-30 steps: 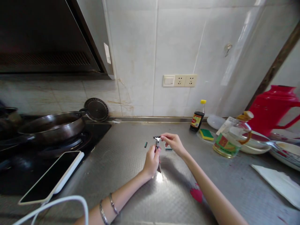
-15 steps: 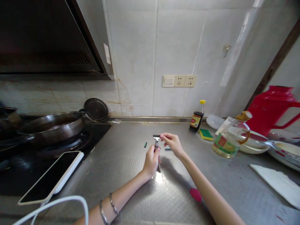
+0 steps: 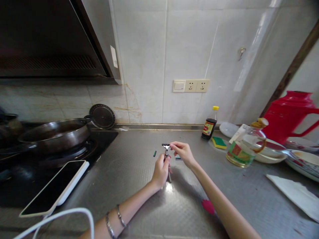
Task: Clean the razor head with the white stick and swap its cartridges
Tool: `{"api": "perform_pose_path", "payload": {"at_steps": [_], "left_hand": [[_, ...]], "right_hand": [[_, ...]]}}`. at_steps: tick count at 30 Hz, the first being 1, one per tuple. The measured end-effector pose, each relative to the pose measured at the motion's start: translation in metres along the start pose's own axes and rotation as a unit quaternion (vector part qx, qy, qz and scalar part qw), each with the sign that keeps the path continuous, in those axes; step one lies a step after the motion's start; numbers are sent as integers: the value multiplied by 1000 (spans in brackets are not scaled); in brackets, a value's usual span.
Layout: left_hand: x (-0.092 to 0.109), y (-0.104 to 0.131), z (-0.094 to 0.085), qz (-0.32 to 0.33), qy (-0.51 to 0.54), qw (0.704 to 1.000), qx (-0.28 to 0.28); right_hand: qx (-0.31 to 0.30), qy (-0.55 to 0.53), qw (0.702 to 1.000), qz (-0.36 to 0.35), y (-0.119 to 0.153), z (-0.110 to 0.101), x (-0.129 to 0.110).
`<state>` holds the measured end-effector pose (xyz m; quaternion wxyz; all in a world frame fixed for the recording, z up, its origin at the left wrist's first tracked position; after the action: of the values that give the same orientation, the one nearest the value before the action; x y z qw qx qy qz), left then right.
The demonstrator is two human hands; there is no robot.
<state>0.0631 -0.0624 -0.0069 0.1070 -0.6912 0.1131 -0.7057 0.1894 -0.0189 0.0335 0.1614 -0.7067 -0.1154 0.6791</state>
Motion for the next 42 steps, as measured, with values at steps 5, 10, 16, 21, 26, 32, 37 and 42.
{"api": "perform_pose_path", "payload": {"at_steps": [5, 10, 16, 21, 26, 32, 37, 42], "left_hand": [[-1, 0, 0, -4, 10, 1000, -4], [-1, -1, 0, -5, 12, 1000, 1], [-3, -1, 0, -13, 21, 1000, -6], [-3, -2, -1, -21, 25, 999, -12], [0, -1, 0, -23, 31, 999, -12], [0, 0, 1, -36, 49, 998, -14], [1, -3, -1, -25, 36, 999, -16], [2, -6, -5, 13, -3, 1000, 4]], "right_hand": [[-2, 3, 1000, -2, 0, 0, 1], [-7, 13, 1000, -2, 0, -1, 2], [-11, 15, 1000, -7, -1, -2, 1], [-16, 20, 1000, -9, -1, -2, 0], [-24, 16, 999, -13, -1, -2, 1], [-31, 18, 999, -21, 1, -1, -3], [-28, 25, 999, -20, 2, -1, -6], [-26, 20, 999, -13, 2, -1, -1]]}}
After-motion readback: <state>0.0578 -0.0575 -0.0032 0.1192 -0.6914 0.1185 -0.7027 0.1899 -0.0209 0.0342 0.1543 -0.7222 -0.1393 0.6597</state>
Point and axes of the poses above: each hand's wrist, its own y-axis away from the middle knuckle, its own z-axis out of the palm, x = y × z, the point moved 1 cm from there along -y, towards the middle knuckle, and after that the axes turned 7 degrees about x, right-handed, at the moved point
